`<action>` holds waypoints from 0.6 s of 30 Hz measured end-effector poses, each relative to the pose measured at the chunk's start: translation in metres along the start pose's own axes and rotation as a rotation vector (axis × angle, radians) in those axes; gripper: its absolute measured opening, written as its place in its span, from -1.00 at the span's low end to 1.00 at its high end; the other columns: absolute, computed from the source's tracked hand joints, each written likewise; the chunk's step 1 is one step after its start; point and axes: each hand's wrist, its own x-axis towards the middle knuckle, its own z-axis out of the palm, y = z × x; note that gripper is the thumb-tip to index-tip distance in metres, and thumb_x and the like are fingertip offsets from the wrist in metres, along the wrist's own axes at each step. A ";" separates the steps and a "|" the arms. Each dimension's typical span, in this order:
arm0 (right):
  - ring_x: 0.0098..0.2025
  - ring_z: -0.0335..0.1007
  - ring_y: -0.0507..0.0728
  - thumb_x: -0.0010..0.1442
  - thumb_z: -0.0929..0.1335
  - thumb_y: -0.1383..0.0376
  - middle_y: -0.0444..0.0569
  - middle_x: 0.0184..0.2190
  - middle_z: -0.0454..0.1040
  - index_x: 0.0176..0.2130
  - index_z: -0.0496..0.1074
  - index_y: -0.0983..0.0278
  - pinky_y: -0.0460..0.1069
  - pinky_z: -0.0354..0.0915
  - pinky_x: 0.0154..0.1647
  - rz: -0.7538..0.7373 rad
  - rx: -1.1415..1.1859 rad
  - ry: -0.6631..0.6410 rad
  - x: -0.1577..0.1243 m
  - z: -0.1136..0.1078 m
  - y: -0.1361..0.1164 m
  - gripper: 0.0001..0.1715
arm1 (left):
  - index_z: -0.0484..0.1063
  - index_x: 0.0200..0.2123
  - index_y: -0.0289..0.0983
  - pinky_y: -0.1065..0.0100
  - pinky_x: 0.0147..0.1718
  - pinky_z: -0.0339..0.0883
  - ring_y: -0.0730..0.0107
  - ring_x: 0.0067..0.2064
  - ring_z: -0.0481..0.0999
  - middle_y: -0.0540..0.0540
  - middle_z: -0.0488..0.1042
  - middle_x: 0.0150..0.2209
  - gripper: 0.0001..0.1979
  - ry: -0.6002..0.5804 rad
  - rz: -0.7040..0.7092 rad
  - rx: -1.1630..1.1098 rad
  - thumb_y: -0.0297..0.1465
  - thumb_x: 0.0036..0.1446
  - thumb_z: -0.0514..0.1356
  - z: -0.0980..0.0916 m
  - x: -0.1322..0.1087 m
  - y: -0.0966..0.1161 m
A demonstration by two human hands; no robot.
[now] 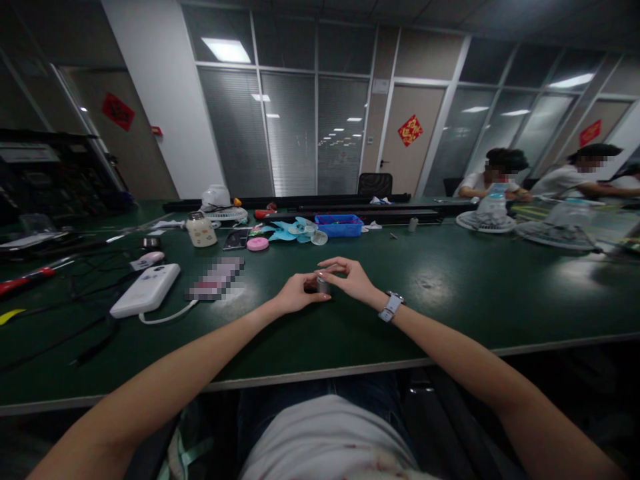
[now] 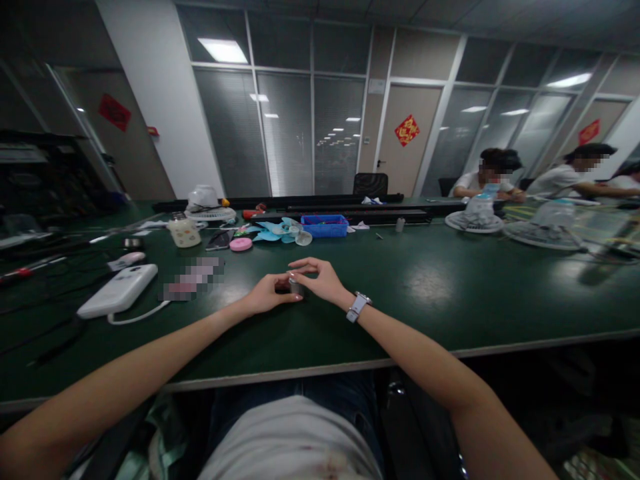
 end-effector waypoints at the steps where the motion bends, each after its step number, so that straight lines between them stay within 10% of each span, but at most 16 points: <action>1: -0.14 0.56 0.18 0.07 0.46 0.20 0.07 -0.22 0.60 -0.11 0.49 0.32 0.09 0.44 -0.07 -0.006 -0.005 0.006 0.000 0.000 0.001 -0.61 | 0.45 -0.03 -0.32 0.10 -0.02 0.37 0.13 -0.09 0.57 -0.16 0.59 -0.13 -0.50 0.002 -0.002 0.004 -0.26 -0.05 0.37 0.000 0.000 0.000; 13: -0.17 0.56 0.18 0.04 0.47 0.15 0.04 -0.29 0.61 -0.13 0.48 0.31 0.11 0.38 -0.01 -0.031 -0.044 0.161 0.002 -0.020 0.015 -0.58 | 0.44 -0.01 -0.33 0.11 -0.02 0.38 0.13 -0.09 0.57 -0.19 0.58 -0.12 -0.47 0.024 -0.013 0.013 -0.28 -0.08 0.39 0.002 0.001 -0.002; 18: -0.13 0.55 0.20 -0.05 0.51 0.14 0.09 -0.23 0.61 -0.15 0.50 0.35 0.11 0.39 -0.02 0.138 -0.077 -0.091 -0.005 -0.053 0.032 -0.51 | 0.41 0.05 -0.31 0.09 0.02 0.35 0.14 -0.05 0.55 -0.20 0.56 -0.07 -0.43 -0.003 -0.027 -0.003 -0.30 -0.07 0.39 -0.001 0.001 -0.002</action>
